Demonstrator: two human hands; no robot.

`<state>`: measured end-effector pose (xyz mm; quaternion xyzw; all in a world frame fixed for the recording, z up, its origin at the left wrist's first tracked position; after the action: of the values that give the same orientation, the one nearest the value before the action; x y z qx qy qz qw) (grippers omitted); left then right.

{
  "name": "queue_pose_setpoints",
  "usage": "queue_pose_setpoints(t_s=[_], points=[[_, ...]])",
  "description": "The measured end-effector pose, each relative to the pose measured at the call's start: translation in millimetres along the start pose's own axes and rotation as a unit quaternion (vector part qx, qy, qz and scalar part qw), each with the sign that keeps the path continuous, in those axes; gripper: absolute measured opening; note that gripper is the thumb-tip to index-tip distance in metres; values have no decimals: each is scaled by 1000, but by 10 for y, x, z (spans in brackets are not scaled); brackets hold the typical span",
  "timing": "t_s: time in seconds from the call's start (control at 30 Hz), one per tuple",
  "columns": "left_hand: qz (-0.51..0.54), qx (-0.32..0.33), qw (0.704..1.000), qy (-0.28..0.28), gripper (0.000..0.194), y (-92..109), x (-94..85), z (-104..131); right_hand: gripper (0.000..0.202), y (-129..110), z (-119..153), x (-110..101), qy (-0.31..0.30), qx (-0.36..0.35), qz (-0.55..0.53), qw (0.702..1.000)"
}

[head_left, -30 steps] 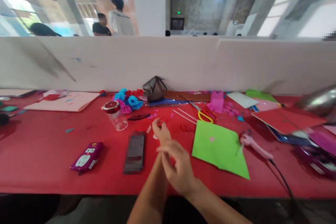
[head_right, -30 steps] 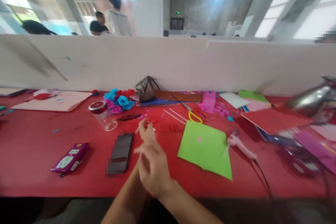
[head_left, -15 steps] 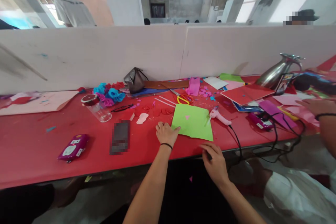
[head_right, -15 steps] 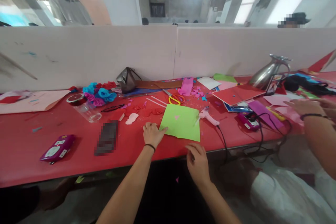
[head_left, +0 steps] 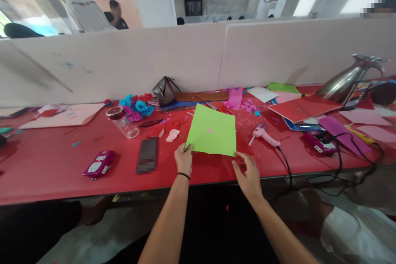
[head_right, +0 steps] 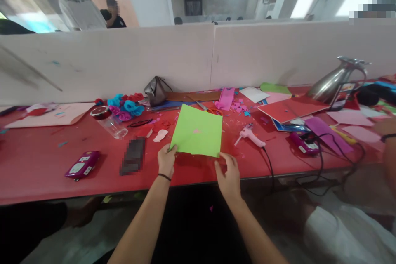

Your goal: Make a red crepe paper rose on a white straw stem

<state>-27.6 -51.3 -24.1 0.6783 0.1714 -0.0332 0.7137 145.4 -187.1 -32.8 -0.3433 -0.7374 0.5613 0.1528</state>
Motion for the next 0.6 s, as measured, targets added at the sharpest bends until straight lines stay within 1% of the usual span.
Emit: queue_pose_setpoints(t_s=[0.07,0.1,0.17,0.23,0.27,0.37,0.47,0.6], points=[[44,-29,999,-6,15,-26,-81,-31,50,-14,-88,111,20,79,-81,993],[49,-33,998,-8,17,-28,-111,-41,53,-21,-141,173,16,122,-137,983],[65,-35,997,-2,21,-26,-154,-53,55,-42,-250,299,-19,199,-253,946],[94,-42,995,-4,26,-28,-176,-60,53,-62,-347,410,-49,242,-318,915],[108,-46,993,-5,28,-33,-184,-63,51,-66,-384,455,-52,252,-326,910],[127,-50,991,-3,29,-64,-209,-76,45,-50,-446,560,-28,254,-319,913],[139,-45,989,9,29,-101,-240,-92,36,-19,-451,645,-16,263,-335,904],[168,-31,985,22,30,-133,-271,-106,33,-10,-454,747,-10,269,-342,900]])
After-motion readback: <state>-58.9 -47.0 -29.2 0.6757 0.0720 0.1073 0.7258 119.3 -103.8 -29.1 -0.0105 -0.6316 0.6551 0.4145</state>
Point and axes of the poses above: each hand's wrist, its own z-axis away from the middle knuckle, its own x-axis out of the palm, y = z × x, the point moved 1 cm from there along -z, towards the middle knuckle, and after that the axes turned 13 degrees about -z, right-handed, at the moved point
